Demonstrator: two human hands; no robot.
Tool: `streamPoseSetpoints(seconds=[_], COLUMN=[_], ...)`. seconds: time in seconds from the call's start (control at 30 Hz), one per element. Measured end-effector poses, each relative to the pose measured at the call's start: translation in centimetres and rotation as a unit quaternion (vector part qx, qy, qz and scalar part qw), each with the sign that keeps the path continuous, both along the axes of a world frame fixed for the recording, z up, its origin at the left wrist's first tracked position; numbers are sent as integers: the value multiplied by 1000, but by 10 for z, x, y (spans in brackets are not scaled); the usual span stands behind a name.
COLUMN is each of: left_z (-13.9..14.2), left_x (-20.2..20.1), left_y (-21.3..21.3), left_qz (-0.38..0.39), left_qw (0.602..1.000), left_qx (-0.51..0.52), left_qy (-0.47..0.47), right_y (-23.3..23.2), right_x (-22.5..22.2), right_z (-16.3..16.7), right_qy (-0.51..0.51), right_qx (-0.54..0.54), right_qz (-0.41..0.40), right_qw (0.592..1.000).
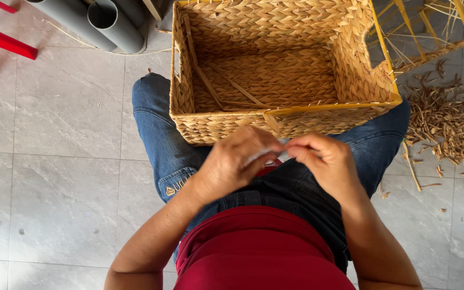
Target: The person sits with a woven water-hyacinth basket on their lap and weaves a long flat fiber strip into the basket's rim, threading and pulling the strip through the woven edge and pressing it into place by hand. They repeatedly reposition the strip and work it along the rim to secure the weave.
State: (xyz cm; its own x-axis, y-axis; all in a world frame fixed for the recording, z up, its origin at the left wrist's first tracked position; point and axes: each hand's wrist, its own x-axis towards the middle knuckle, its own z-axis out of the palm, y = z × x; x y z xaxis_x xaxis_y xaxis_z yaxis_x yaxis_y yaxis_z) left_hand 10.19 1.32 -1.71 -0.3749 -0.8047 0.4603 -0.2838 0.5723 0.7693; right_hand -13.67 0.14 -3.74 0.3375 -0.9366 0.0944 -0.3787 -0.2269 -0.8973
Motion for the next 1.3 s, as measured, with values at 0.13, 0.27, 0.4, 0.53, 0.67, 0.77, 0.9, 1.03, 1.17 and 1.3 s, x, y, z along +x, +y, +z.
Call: streamPoseSetpoints(seconds=[0.13, 0.27, 0.4, 0.53, 0.67, 0.77, 0.9, 1.03, 1.17, 1.3], left_z=[-3, -10, -12, -10, -10, -13, -18, -17, -12, -15], left_x=[11, 9, 9, 12, 13, 6, 2, 5, 11, 2], left_y=[-28, -50, -54, -59, -61, -62, -62, -62, -59, -63], left_qz=[111, 114, 97, 68, 58, 97, 104, 86, 42, 111], left_qw=[988, 980, 983, 987, 991, 983, 984, 986, 992, 981], left_qx=[-74, -73, -17, 37, 47, 44, 11, 21, 24, 61], left_qy=[-84, -146, -154, -140, -112, -150, -144, -141, -114, -147], right_y=[-15, -32, -38, -40, -41, -39, -31, -33, -52, -60], right_x=[-9, 1, 13, 18, 24, 27, 26, 29, 36, 32], right_z=[10, 19, 20, 15, 14, 18, 24, 19, 9, 13], right_qy=[88, 106, 157, 209, 225, 229, 248, 230, 152, 156], right_qx=[-132, -144, -182, -234, -279, -266, -352, -371, -288, -253], right_qz=[-70, -64, -32, -25, -32, -38, -13, 19, 11, 11], right_qw=[985, 982, 970, 949, 933, 935, 902, 900, 945, 955])
